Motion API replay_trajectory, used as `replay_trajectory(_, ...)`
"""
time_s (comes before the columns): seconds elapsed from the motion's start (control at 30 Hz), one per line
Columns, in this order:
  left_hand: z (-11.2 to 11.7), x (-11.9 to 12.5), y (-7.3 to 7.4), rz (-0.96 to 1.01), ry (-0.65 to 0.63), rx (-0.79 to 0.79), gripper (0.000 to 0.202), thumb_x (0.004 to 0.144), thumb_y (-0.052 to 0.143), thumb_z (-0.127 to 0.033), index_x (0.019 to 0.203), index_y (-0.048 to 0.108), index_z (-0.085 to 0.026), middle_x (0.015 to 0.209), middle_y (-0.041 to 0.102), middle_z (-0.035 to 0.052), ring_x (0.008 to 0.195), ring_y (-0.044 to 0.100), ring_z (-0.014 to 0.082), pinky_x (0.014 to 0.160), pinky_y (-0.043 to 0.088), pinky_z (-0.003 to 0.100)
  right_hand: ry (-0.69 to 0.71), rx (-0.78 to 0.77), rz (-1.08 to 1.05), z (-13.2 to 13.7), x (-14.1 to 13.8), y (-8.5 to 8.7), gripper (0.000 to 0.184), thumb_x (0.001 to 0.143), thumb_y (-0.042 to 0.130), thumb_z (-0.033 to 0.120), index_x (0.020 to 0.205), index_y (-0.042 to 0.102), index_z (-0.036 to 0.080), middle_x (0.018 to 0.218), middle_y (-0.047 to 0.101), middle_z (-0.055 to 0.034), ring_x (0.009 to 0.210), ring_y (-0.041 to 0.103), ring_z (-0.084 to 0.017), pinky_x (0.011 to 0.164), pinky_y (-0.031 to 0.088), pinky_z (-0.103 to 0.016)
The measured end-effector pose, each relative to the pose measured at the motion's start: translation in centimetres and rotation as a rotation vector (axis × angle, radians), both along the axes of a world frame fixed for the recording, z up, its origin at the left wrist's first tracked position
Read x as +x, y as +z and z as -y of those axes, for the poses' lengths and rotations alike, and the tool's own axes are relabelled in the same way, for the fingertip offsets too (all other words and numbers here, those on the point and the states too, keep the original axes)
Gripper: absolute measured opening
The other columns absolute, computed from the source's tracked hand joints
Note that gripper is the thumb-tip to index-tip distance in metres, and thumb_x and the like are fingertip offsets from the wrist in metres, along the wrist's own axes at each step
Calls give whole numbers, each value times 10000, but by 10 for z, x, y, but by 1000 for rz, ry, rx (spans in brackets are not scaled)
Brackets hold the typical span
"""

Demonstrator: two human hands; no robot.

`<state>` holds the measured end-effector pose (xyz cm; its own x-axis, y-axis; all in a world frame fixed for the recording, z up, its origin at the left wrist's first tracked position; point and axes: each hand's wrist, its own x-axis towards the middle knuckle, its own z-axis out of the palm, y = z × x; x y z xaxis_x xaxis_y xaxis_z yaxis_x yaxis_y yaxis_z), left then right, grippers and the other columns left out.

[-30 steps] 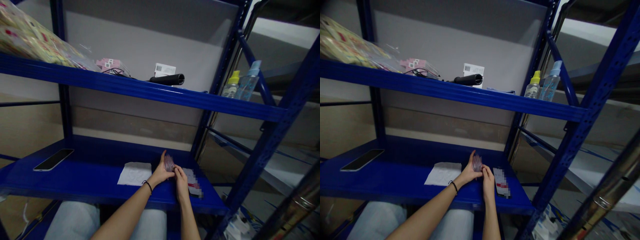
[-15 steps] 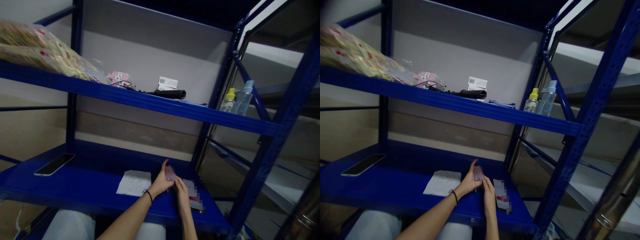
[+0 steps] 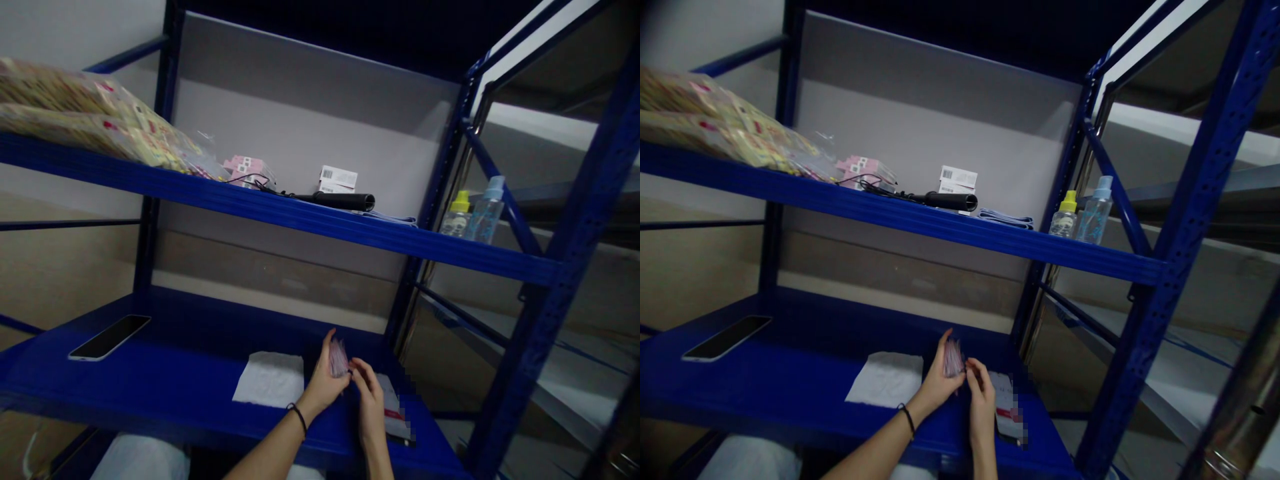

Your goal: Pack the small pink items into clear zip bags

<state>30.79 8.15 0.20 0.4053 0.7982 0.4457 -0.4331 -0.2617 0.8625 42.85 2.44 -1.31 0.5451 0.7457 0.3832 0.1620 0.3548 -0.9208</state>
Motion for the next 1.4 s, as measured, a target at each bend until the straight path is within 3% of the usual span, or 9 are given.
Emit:
replay_trajectory(0.2,-11,4,1,-105,-117,-74,1239,615,797,-56,1540,11,-303,940,627,0,692,639,122,673,553,257,-57,-158,-122,-9,-2,-19,519,689,692,587,1010,747,183,1094,742,-86,1131,619,-311,971,473,-382)
replay_trajectory(0.37,-16,7,-1,-194,-190,-53,1161,610,749,-68,1531,81,-304,845,598,-48,490,547,56,509,495,187,126,-103,-124,-8,-7,-15,497,730,672,563,1048,736,185,1074,751,-74,1049,666,-286,889,522,-362)
replay_trajectory(0.47,-18,7,-1,-155,-120,-92,1059,641,714,-97,1513,151,-308,859,601,-35,463,539,52,477,472,183,78,-57,-93,-9,1,-16,457,759,637,562,988,744,181,1018,757,-81,983,685,-273,850,539,-359)
replay_trajectory(0.57,-22,7,2,-52,-6,-200,1001,641,697,-97,1485,207,-319,902,608,-18,518,581,72,523,480,200,-7,-73,-86,-10,8,-19,420,721,660,537,910,755,175,958,761,-97,920,698,-278,813,552,-376)
replay_trajectory(0.73,-26,1,8,241,24,-261,936,640,709,-96,1450,292,-311,881,611,-15,757,644,136,695,500,250,65,-99,113,-4,-4,-13,388,774,630,419,1073,745,198,1143,727,-93,1092,642,-282,977,474,-399)
replay_trajectory(0.9,-22,-12,11,190,-12,-186,950,633,708,-84,1464,313,-321,902,626,-5,787,632,153,696,496,257,-20,-111,259,1,-11,-7,303,793,604,388,966,762,196,1052,741,-105,1029,652,-292,983,461,-421)
replay_trajectory(1.07,-14,-16,19,192,-47,-134,931,635,686,-78,1465,335,-314,913,636,2,842,633,171,735,501,269,79,-31,101,0,-10,-7,478,767,642,319,1236,653,229,1304,642,-85,1169,607,-267,1053,427,-423)
replay_trajectory(1.27,-8,-7,30,333,-72,-196,919,650,685,-130,1479,319,-283,962,672,39,934,654,217,806,507,324,106,40,178,3,-19,2,313,796,629,288,1089,722,226,1164,698,-75,1120,608,-261,1027,432,-400)
replay_trajectory(1.4,-5,-3,31,336,-42,-247,889,669,725,-182,1464,351,-311,859,638,-10,776,639,161,736,495,283,53,80,257,10,-22,7,240,805,631,295,1002,743,217,1091,693,-86,1048,613,-260,936,471,-369)
